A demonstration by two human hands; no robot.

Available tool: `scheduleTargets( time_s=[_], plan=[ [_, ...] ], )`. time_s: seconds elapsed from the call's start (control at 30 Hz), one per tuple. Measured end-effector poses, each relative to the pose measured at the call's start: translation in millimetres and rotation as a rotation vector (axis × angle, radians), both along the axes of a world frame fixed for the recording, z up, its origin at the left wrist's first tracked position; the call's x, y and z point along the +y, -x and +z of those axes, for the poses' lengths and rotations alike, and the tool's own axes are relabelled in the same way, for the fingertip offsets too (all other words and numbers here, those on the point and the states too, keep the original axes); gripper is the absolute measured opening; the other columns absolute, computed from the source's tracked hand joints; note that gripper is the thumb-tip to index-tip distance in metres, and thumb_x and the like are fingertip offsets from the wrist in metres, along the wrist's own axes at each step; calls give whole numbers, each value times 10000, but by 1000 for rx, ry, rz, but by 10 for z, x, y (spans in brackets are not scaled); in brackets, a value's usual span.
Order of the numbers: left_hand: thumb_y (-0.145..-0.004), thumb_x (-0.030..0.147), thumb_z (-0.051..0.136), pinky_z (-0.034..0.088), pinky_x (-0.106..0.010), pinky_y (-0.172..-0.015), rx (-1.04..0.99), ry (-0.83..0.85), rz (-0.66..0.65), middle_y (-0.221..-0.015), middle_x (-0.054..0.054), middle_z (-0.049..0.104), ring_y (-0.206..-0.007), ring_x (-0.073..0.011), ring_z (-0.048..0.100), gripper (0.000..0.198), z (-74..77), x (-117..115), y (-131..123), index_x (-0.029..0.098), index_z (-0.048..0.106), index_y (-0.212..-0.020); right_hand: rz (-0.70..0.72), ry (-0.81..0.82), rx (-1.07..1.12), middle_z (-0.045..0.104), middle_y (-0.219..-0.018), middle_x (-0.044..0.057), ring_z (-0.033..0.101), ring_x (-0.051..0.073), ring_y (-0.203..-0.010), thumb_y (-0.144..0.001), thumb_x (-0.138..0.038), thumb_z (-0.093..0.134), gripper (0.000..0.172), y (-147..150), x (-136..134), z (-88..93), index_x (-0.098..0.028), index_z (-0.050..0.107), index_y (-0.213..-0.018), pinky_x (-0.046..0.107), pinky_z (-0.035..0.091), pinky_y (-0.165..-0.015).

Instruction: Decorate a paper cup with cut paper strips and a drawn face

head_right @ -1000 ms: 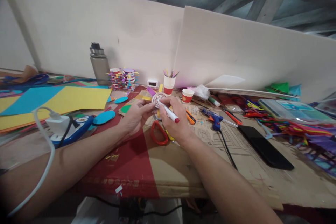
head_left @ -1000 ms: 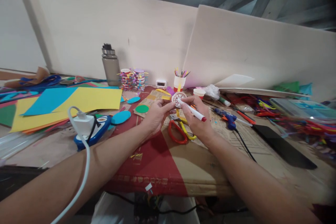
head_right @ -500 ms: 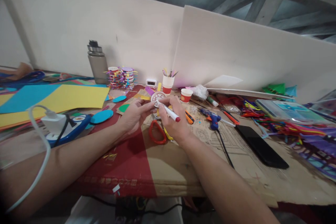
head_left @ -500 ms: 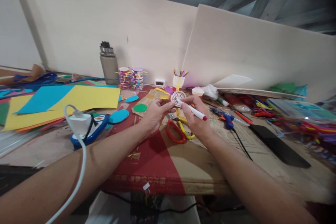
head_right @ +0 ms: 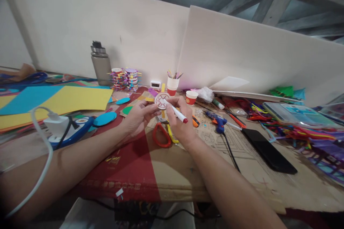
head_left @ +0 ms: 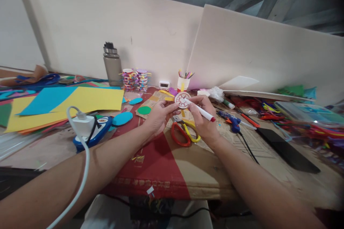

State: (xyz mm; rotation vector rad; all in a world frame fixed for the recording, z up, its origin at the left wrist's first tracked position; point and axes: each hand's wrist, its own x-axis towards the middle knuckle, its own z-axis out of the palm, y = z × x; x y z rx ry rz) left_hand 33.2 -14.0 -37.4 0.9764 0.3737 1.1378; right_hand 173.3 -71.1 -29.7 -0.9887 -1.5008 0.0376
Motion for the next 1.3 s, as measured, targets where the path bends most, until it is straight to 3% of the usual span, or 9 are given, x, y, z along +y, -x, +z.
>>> scheduleTargets(
  time_s=[0.37, 1.3],
  plan=[
    [-586, 107, 833, 499, -253, -680, 19, 6, 14, -911, -47, 705, -811, -143, 653, 426, 30, -10, 3, 147, 601, -942, 2, 22, -2, 648, -859, 28, 590, 176, -778, -902, -306, 542, 111, -16, 16, -20, -214, 601, -923, 329, 475, -722],
    [-591, 196, 860, 473, -282, -725, 92, -67, 64, -908, -50, 704, -791, -141, 629, 464, -26, 11, -1, 132, 615, -979, 15, 51, -37, 643, -857, 24, 604, 168, -775, -893, -260, 555, 78, 1, 12, -29, -212, 602, -932, 324, 478, -716]
  ],
)
